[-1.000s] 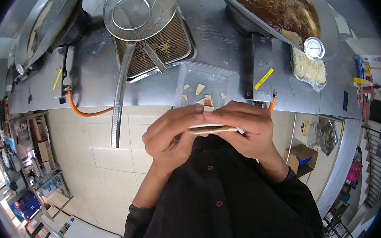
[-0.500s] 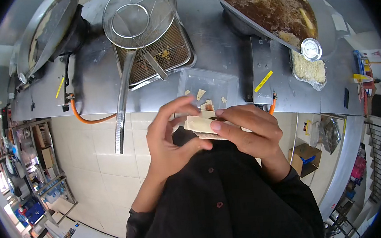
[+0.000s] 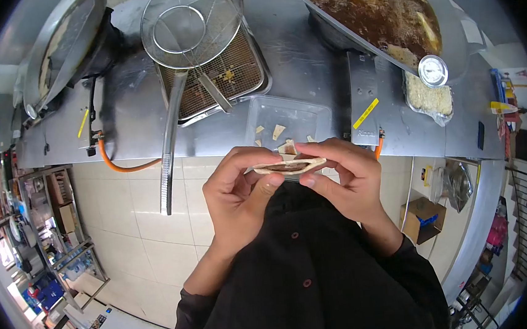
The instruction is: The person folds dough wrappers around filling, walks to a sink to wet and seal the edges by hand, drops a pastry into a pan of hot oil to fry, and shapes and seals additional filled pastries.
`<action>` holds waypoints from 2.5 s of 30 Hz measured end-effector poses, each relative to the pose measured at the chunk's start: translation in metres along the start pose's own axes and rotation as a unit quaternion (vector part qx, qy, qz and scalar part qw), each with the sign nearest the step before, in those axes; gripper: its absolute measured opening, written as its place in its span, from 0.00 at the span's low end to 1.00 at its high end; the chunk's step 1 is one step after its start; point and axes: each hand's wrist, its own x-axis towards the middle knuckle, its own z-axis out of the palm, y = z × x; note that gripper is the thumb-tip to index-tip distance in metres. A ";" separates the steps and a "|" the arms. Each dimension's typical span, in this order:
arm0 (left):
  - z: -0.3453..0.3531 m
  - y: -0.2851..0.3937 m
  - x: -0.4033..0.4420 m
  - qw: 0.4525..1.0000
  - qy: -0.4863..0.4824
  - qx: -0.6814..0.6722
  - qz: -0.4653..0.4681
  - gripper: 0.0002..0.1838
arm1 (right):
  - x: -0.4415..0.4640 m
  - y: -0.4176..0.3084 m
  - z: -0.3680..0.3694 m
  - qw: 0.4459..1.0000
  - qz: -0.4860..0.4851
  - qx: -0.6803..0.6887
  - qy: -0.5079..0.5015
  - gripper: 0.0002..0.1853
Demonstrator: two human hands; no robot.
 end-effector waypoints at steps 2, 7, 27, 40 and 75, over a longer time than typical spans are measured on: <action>0.002 0.000 0.000 1.000 -0.010 -0.008 0.004 0.12 | 0.003 0.004 -0.002 0.998 -0.054 -0.045 0.001 0.19; -0.001 -0.003 0.001 1.000 -0.025 -0.013 -0.003 0.10 | 0.005 0.003 -0.008 0.991 -0.078 -0.104 -0.009 0.15; -0.038 0.017 0.013 0.984 -0.049 -0.087 0.149 0.53 | 0.001 -0.077 -0.006 0.902 -0.430 0.011 -0.031 0.12; -0.098 -0.093 -0.004 0.929 0.067 0.336 -0.139 0.15 | 0.025 0.034 -0.028 0.966 0.037 -0.246 0.067 0.11; -0.147 -0.138 -0.046 0.911 -0.058 0.303 -0.273 0.16 | -0.012 0.145 -0.013 0.904 0.105 -0.411 0.058 0.15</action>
